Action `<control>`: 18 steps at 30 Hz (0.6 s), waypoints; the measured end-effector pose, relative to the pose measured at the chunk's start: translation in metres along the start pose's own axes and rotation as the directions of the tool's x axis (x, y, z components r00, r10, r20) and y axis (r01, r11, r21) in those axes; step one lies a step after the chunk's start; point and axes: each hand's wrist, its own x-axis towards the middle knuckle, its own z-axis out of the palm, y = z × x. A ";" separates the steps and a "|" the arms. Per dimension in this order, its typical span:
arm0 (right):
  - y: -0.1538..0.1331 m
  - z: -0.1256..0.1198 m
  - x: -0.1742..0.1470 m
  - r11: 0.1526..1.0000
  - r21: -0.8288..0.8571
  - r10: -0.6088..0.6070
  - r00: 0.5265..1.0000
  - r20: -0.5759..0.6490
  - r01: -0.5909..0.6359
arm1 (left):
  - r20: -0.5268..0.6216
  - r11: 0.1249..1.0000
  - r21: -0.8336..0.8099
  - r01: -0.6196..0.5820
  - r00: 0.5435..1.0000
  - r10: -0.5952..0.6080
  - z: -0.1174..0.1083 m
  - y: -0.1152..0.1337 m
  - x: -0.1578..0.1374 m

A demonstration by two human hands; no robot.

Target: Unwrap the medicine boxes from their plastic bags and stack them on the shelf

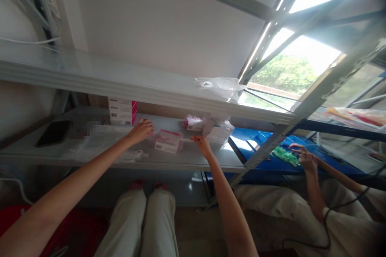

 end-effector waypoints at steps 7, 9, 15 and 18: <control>-0.085 -0.003 -0.010 0.908 -0.345 -0.297 0.946 -0.131 0.237 | -0.138 0.999 -0.042 -0.010 0.990 0.004 -0.018 0.024 0.010; -0.107 0.012 -0.008 0.846 -0.319 -0.430 0.900 0.067 0.427 | -0.046 0.976 -0.076 -0.202 0.979 0.199 -0.013 0.042 0.014; -0.118 0.045 0.001 0.878 -0.345 -0.215 0.917 0.336 0.333 | 0.251 0.976 -0.211 -0.056 0.962 0.109 0.007 0.056 0.014; -0.110 0.041 -0.003 0.880 -0.344 -0.179 0.900 0.398 0.327 | 0.235 0.968 -0.242 0.068 0.972 -0.009 0.007 0.053 0.007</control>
